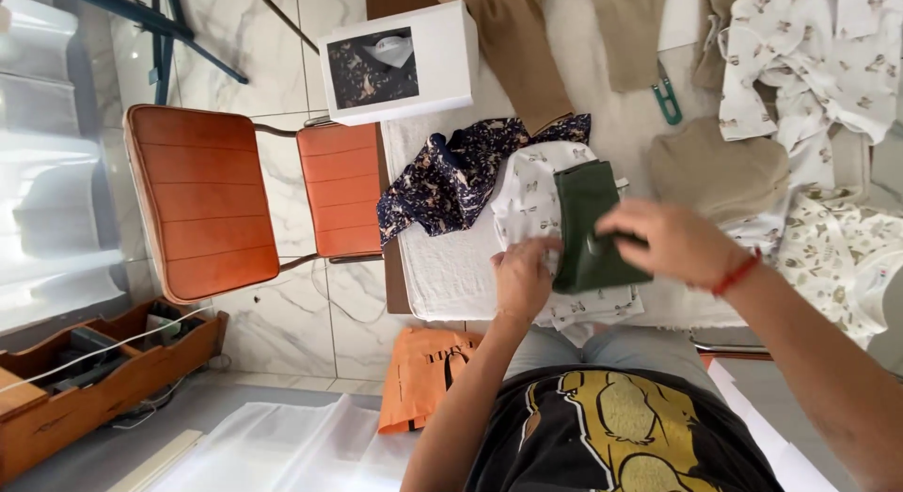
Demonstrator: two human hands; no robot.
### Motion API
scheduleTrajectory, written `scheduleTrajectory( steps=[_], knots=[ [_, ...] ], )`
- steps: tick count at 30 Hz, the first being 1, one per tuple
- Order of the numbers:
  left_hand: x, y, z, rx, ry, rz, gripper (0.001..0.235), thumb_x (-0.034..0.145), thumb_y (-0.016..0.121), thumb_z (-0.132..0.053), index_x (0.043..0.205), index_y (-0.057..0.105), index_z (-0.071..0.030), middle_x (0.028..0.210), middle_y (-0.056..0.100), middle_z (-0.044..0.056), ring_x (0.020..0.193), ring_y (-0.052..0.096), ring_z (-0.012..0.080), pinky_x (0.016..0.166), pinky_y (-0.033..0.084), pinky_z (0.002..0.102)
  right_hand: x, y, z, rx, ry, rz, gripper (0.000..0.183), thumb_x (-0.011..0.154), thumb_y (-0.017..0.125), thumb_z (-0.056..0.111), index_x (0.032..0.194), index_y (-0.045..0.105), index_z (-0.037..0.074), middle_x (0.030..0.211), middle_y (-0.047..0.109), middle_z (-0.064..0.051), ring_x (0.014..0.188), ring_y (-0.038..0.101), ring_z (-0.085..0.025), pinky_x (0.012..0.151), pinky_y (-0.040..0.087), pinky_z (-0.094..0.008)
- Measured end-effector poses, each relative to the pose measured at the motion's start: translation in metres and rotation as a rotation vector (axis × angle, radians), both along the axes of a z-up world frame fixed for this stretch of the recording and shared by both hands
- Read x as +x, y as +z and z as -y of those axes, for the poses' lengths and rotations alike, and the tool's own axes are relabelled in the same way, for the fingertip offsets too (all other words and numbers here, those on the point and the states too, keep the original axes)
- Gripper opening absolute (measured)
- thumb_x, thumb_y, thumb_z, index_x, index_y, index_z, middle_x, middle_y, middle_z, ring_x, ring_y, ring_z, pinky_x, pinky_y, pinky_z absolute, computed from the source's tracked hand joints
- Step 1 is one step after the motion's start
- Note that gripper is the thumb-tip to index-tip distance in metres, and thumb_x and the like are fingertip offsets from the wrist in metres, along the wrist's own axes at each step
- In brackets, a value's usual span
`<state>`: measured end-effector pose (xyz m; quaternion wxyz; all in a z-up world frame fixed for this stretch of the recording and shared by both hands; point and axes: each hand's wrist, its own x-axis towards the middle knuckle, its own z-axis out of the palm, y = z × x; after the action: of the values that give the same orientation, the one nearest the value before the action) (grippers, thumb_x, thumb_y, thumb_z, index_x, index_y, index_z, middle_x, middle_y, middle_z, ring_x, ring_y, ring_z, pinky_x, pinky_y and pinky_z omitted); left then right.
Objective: Folding various baby garments and packing them into a gift box
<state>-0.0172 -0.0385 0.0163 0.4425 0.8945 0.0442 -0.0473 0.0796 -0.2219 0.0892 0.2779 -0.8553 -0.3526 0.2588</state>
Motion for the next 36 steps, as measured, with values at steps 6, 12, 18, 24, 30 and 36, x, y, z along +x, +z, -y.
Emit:
scheduleTrajectory(
  steps=[6,12,18,24,30,36],
  knots=[
    [0.063,-0.032,0.014,-0.365,0.312,-0.744,0.078,0.059,0.057,-0.070,0.119,0.048,-0.021,0.108,0.058,0.003,0.106,0.052,0.0210,0.092,0.041,0.034,0.022,-0.046,-0.014,0.159,-0.304,0.480,0.046,0.073,0.067,0.029,0.115,0.055,0.015,0.114,0.051,0.000,0.097,0.054,-0.017,0.082,0.041,-0.033],
    [0.071,-0.002,0.036,-0.444,0.251,-0.689,0.066,0.056,0.066,-0.056,0.108,0.054,-0.015,0.100,0.060,0.011,0.099,0.056,0.0302,0.086,0.043,0.043,-0.061,-0.058,0.009,0.311,-1.270,-0.482,0.058,0.072,0.076,0.032,0.107,0.042,0.002,0.075,0.045,-0.004,0.060,0.048,-0.014,0.050,0.046,-0.022],
    [0.026,0.053,0.048,-1.130,0.643,-0.513,0.056,0.068,0.072,-0.016,0.118,0.047,-0.014,0.112,0.054,0.006,0.104,0.051,0.0230,0.089,0.043,0.041,-0.056,-0.005,-0.009,0.840,-1.256,-1.171,0.020,0.091,0.049,0.023,0.073,0.049,0.015,0.047,0.052,-0.003,0.073,0.063,-0.016,0.073,0.048,-0.034],
    [-0.037,0.022,0.022,-1.413,1.181,-0.399,0.034,0.068,0.065,0.006,0.093,0.054,-0.015,0.087,0.061,0.005,0.079,0.061,0.0241,0.070,0.053,0.035,-0.072,-0.088,0.033,0.226,-0.874,-0.801,0.017,0.083,0.061,0.023,0.086,0.059,0.007,0.067,0.060,-0.004,0.064,0.053,-0.013,0.058,0.046,-0.029],
    [-0.056,-0.018,-0.005,-0.710,0.720,-0.428,0.055,0.064,0.071,-0.004,0.112,0.044,-0.010,0.095,0.060,0.005,0.078,0.057,0.0092,0.069,0.052,0.021,-0.079,-0.114,0.035,-0.295,-0.657,-0.446,0.040,0.076,0.059,0.041,0.103,0.051,0.012,0.088,0.066,-0.010,0.088,0.061,-0.030,0.077,0.048,-0.040],
    [0.015,-0.028,-0.027,-0.062,0.478,-0.082,0.058,0.058,0.076,-0.015,0.106,0.047,0.001,0.094,0.053,0.021,0.091,0.054,0.0380,0.081,0.045,0.047,-0.007,-0.100,0.013,-0.060,-0.653,0.071,0.048,0.077,0.066,0.038,0.107,0.054,0.001,0.088,0.057,-0.017,0.084,0.056,-0.034,0.072,0.046,-0.041]
  ],
)
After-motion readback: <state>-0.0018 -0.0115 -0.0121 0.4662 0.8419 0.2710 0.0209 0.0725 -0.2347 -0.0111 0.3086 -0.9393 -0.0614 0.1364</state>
